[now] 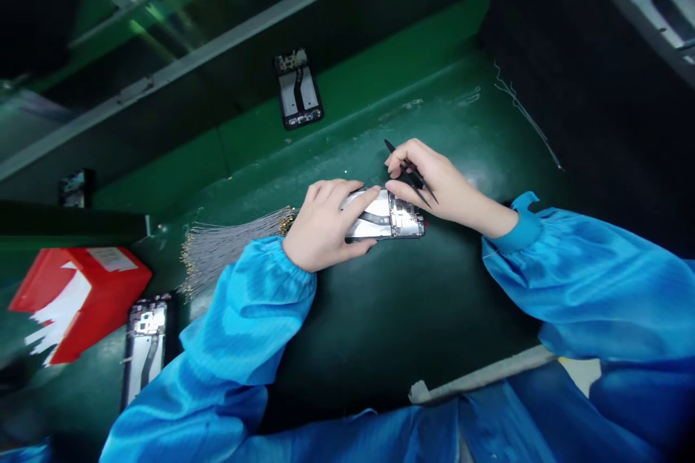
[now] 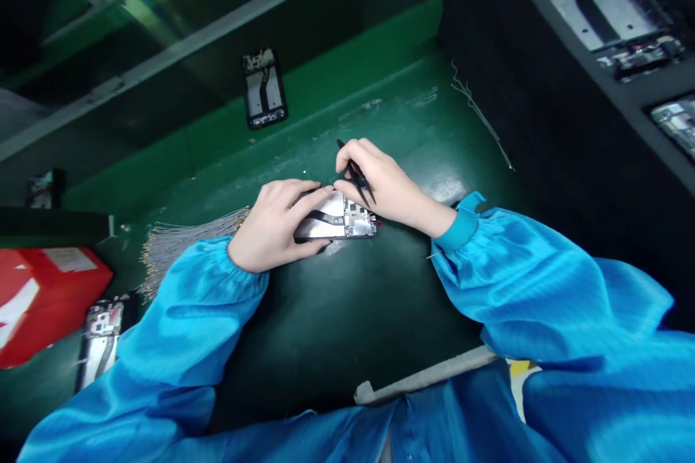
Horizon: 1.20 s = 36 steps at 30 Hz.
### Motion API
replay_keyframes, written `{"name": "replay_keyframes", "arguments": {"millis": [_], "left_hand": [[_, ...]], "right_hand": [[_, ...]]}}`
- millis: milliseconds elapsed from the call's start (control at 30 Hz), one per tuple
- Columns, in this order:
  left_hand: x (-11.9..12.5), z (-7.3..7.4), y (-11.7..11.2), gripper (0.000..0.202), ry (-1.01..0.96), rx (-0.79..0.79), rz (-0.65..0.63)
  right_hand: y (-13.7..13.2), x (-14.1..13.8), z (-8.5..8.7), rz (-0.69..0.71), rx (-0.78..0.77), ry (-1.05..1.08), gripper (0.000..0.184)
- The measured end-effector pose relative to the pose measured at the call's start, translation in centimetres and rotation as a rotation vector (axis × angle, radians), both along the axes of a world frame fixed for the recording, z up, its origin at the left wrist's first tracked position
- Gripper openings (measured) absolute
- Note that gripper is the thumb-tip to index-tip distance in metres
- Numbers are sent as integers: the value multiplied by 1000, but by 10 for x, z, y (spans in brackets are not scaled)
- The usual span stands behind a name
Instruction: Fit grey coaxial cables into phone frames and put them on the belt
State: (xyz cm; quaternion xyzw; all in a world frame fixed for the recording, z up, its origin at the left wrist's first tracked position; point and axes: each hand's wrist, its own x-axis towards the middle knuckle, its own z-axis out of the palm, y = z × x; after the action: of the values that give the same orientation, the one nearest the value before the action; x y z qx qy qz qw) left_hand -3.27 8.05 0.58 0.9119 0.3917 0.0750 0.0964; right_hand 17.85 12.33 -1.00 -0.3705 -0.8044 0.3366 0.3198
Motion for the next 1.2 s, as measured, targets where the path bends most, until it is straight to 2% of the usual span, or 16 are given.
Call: {"name": "replay_keyframes", "arguments": {"millis": [67, 133, 233, 333, 367, 433, 533, 600, 633, 767, 833, 900, 967, 1067, 1133, 1200], "left_hand": [[-8, 7, 15, 66, 36, 11, 16], [-24, 11, 37, 67, 68, 66, 133], [-60, 15, 82, 63, 139, 147, 470], [-89, 16, 125, 55, 139, 123, 893], [-91, 15, 136, 54, 123, 119, 1007], [-82, 10, 152, 56, 101, 140, 1096], [-40, -4, 162, 63, 66, 130, 1003], [-11, -12, 166, 66, 44, 16, 887], [-1, -13, 168, 61, 46, -2, 884], [9, -1, 156, 54, 36, -50, 785], [6, 10, 129, 56, 7, -51, 629], [8, 15, 89, 55, -113, -1, 306], [15, 13, 43, 48, -164, -27, 104], [17, 5, -8, 48, -172, -99, 45], [4, 2, -22, 46, -150, -95, 65], [-20, 3, -24, 42, -120, -61, 114]], "right_hand": [[1, -3, -3, -125, 27, 91, 12], [3, -5, -6, -216, 51, 144, 11], [7, -8, -10, -217, 111, 117, 10], [9, -10, -14, -191, 138, 89, 10], [9, -11, -16, -192, 139, 93, 10], [9, -12, -18, -188, 145, 98, 10], [9, -11, -20, -179, 151, 91, 10], [9, -11, -20, -178, 149, 85, 10], [9, -12, -19, -179, 148, 84, 11], [9, -13, -19, -198, 162, 79, 11], [7, -14, -19, -209, 247, 61, 12], [3, -14, -19, -191, 391, 6, 13], [-4, -15, -18, -129, 519, -76, 14], [-16, -17, -15, 36, 594, -187, 17], [-24, -20, -14, 166, 614, -250, 17], [-30, -24, -12, 270, 634, -311, 14]]}}
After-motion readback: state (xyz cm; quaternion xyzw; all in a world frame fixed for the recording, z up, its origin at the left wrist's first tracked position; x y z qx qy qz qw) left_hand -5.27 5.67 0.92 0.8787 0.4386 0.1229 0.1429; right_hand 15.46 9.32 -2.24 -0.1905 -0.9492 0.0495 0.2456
